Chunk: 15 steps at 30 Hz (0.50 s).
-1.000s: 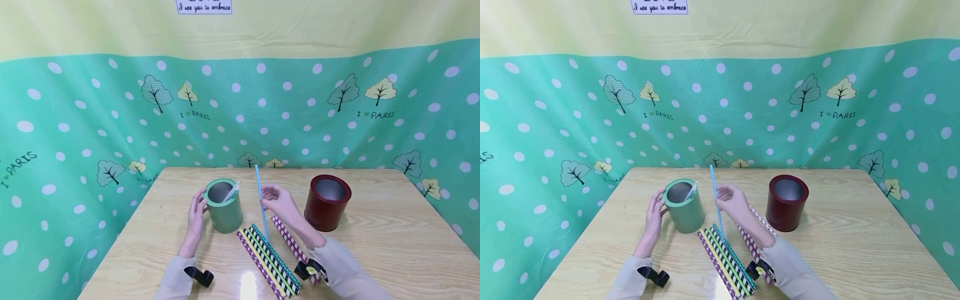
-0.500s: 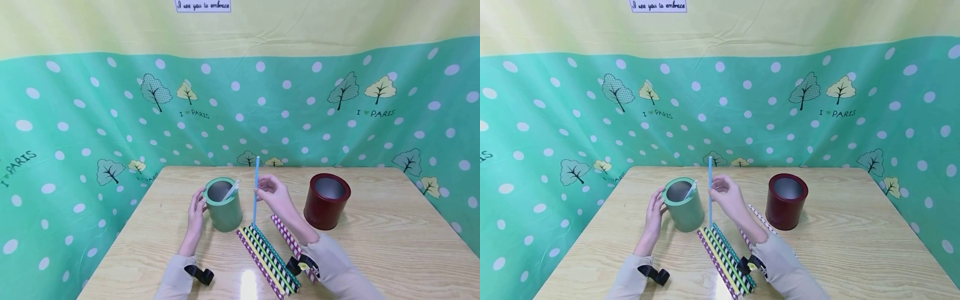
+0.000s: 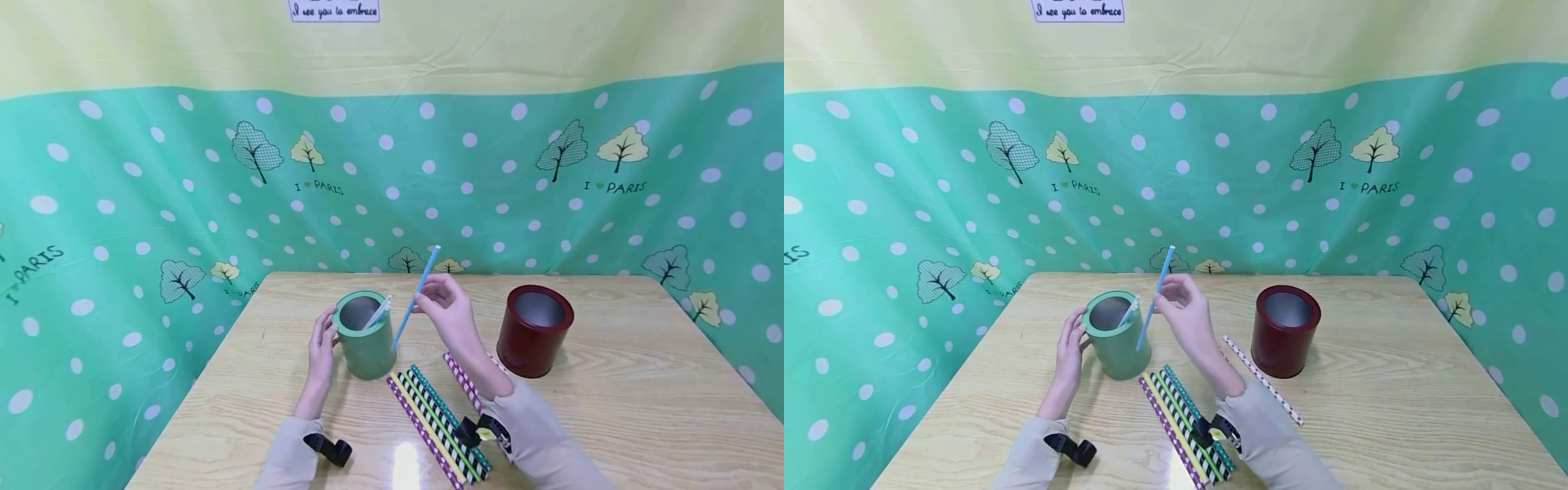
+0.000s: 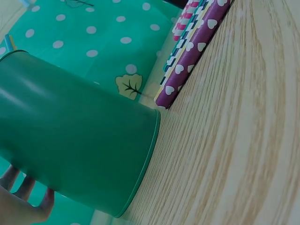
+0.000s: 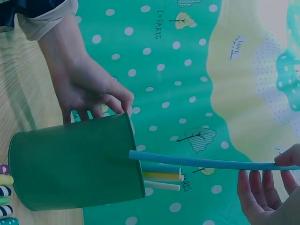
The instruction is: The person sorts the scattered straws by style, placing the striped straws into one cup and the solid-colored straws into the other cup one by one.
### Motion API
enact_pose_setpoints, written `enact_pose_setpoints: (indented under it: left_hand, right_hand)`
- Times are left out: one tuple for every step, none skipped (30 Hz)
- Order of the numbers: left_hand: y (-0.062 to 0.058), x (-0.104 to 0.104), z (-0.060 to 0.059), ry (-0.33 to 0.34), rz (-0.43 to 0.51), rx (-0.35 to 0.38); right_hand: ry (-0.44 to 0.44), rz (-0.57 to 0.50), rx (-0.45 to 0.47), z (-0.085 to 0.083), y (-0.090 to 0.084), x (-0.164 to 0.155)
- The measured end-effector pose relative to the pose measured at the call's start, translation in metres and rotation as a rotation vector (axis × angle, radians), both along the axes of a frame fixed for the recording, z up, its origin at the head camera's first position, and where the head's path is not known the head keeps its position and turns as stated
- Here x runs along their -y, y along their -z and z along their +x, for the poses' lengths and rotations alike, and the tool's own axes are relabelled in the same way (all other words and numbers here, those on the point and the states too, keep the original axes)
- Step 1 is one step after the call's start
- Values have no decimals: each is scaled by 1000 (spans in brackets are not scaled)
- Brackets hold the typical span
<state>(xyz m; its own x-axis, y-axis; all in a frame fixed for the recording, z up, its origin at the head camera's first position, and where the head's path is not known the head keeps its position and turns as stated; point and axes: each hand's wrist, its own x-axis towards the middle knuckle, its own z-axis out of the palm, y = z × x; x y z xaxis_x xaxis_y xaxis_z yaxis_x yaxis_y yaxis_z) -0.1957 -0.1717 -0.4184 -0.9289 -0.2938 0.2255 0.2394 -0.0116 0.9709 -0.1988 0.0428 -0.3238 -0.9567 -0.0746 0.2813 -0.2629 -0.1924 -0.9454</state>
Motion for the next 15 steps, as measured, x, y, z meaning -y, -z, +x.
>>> enact_pose_setpoints:
  left_hand:
    - [0, 0, 0, -3, 0, -1]
    - [0, 0, 0, -5, -2, 0]
    - [0, 0, 0, -7, -1, -2]
    - [1, 1, 0, -8, 1, -3]
    - [1, 1, 0, -11, 0, -2]
    - [2, 1, -1, -13, 0, 0]
    - [4, 2, -2, -13, 4, 0]
    - [5, 3, -3, -11, 10, 2]
    - [8, 4, -5, -10, 16, 2]
    - [10, 5, -7, -10, 18, 2]
    - [13, 6, -8, -10, 21, 0]
    - [16, 7, -10, -9, 25, -4]
    - [18, 8, -12, -10, 28, -9]
    - [20, 8, -13, -11, 26, -11]
    - [21, 8, -13, -14, 25, -12]
  right_hand:
    - [7, -15, -9, 1, -1, 1]
    - [13, -31, -19, 1, -2, 3]
    - [14, -48, -29, 2, -3, 4]
    - [17, -59, -40, 2, -4, 6]
    - [17, -69, -52, 2, -4, 7]
    - [21, -75, -62, 2, -4, 8]
    - [21, -85, -72, 2, -5, 9]
    - [22, -93, -82, 2, -5, 10]
    - [21, -98, -90, 2, -5, 11]
    - [24, -100, -98, 2, -5, 12]
    - [24, -101, -106, 2, -5, 13]
    - [22, -101, -115, 2, -5, 13]
    - [20, -99, -122, 2, -4, 14]
    - [17, -95, -128, 1, -4, 15]
    - [14, -89, -130, 1, -3, 17]
